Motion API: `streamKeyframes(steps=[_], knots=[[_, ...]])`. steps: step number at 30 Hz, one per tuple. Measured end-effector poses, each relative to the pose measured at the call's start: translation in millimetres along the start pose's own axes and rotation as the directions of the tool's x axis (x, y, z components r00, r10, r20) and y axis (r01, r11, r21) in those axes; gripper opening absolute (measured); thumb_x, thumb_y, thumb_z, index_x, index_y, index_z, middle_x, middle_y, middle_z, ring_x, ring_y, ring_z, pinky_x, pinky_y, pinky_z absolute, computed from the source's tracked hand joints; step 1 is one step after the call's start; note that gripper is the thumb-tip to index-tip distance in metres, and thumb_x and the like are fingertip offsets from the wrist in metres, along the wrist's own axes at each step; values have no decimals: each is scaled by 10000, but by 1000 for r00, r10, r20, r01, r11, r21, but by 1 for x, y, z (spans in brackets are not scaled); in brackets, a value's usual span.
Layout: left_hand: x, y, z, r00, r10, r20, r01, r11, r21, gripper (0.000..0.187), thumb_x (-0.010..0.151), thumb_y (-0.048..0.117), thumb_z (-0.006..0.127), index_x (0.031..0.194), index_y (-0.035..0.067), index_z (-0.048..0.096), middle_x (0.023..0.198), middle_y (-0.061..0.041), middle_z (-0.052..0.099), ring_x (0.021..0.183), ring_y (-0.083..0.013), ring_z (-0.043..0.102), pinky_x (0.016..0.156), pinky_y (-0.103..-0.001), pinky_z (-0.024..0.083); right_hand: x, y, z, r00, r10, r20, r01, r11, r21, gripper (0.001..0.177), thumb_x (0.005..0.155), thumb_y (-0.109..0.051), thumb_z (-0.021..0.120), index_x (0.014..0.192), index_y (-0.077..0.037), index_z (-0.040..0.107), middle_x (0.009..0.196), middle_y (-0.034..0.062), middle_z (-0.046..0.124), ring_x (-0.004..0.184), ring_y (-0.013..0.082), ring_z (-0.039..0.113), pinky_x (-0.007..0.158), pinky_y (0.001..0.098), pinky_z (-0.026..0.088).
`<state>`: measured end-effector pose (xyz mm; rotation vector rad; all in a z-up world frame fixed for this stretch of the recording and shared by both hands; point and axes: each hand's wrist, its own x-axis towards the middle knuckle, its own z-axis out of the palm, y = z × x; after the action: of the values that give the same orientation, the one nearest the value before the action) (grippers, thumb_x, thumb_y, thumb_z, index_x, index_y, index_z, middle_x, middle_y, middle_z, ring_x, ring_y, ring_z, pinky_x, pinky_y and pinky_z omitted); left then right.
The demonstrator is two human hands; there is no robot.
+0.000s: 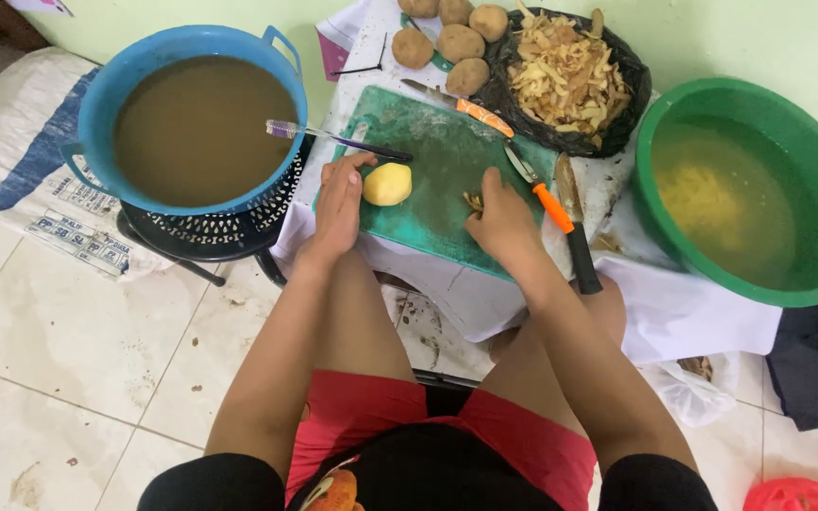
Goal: Peeling a potato with a peeler and then slicing it into pieces using a knife on a cutting board.
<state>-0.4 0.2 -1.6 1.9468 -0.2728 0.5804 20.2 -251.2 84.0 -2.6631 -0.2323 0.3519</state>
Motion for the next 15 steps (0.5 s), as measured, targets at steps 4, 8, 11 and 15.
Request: streamKeyframes(steps=[4,8,11,15], knots=[[0,-1,0,1000,-5,-2,5,1000,-6,588,1119,416,141,1348,113,590,1244,-102,646,1157,-309,507,1090,-413,361,10,4,3,1000,15,13,-14,998,-53,393,904,-91,615,1260,-1,473,1165,327,616,1113,475,659,867,523,566],[0,-3,0,1000,22,-8,-22,1000,0,571,1123,416,162,1342,111,593,1238,-115,651,1157,-325,516,1086,-418,364,26,22,2,999,-32,44,31,999,26,352,901,-124,634,1189,-1,475,1124,313,623,1078,456,658,835,525,559],[1,0,0,1000,13,-8,-13,1000,-7,569,1123,408,163,1339,105,593,1241,-117,650,1160,-325,511,1087,-414,360,60,53,5,998,-37,55,29,990,137,263,877,-187,683,1010,-69,489,981,237,619,919,408,665,717,481,528],[2,5,-1,1000,2,-2,-2,1000,0,576,1120,404,149,1336,105,591,1238,-117,647,1152,-322,507,1083,-420,360,95,71,-34,999,-39,-30,48,928,369,272,877,-196,729,922,-114,474,765,108,540,629,244,615,555,341,498]])
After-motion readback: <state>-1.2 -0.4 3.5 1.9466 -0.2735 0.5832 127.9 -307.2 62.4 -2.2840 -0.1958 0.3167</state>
